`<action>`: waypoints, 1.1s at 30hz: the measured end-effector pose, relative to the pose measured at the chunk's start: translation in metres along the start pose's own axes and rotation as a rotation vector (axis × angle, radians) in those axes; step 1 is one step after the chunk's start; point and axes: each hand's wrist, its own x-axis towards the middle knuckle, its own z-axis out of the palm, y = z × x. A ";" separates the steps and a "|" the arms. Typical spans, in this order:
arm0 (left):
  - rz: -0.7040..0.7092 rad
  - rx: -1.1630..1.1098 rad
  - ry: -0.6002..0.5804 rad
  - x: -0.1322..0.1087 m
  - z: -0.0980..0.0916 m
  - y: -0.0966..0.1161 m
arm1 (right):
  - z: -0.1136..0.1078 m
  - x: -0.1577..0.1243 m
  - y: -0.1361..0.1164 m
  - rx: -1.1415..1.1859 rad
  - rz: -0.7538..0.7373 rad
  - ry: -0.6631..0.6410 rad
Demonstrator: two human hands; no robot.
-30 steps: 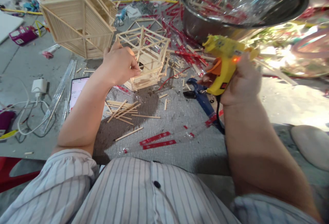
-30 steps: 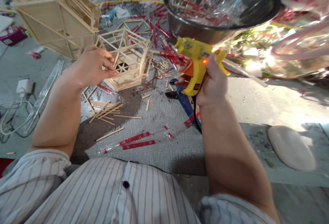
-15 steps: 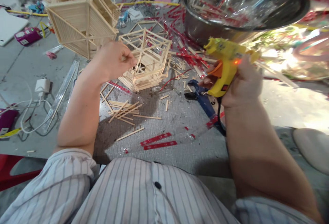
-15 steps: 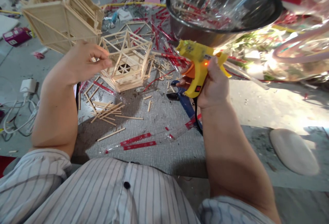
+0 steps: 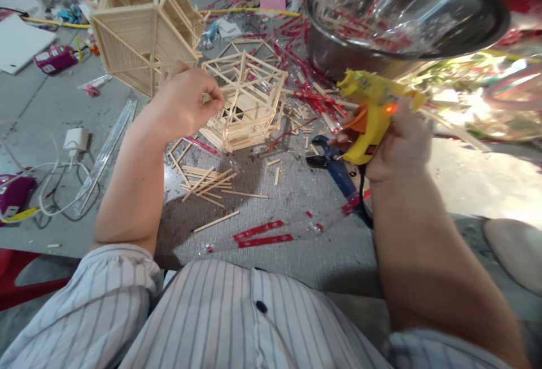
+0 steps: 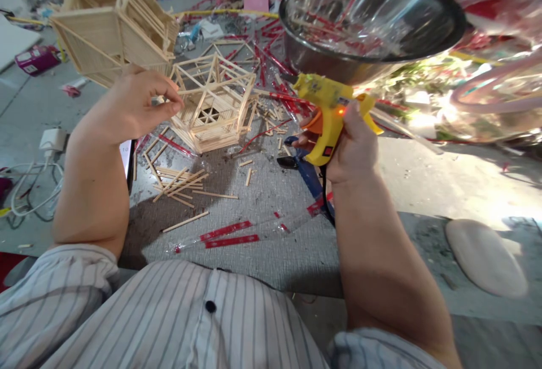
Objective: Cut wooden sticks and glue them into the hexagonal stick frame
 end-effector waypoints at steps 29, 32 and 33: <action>0.344 0.103 -0.122 -0.023 0.073 0.088 | 0.007 -0.005 0.000 0.044 0.049 0.023; 0.227 0.115 -0.031 -0.021 0.044 0.078 | 0.007 -0.005 0.000 0.049 0.052 0.005; 0.173 0.126 0.041 -0.020 0.038 0.073 | 0.007 -0.005 -0.001 0.045 0.050 -0.008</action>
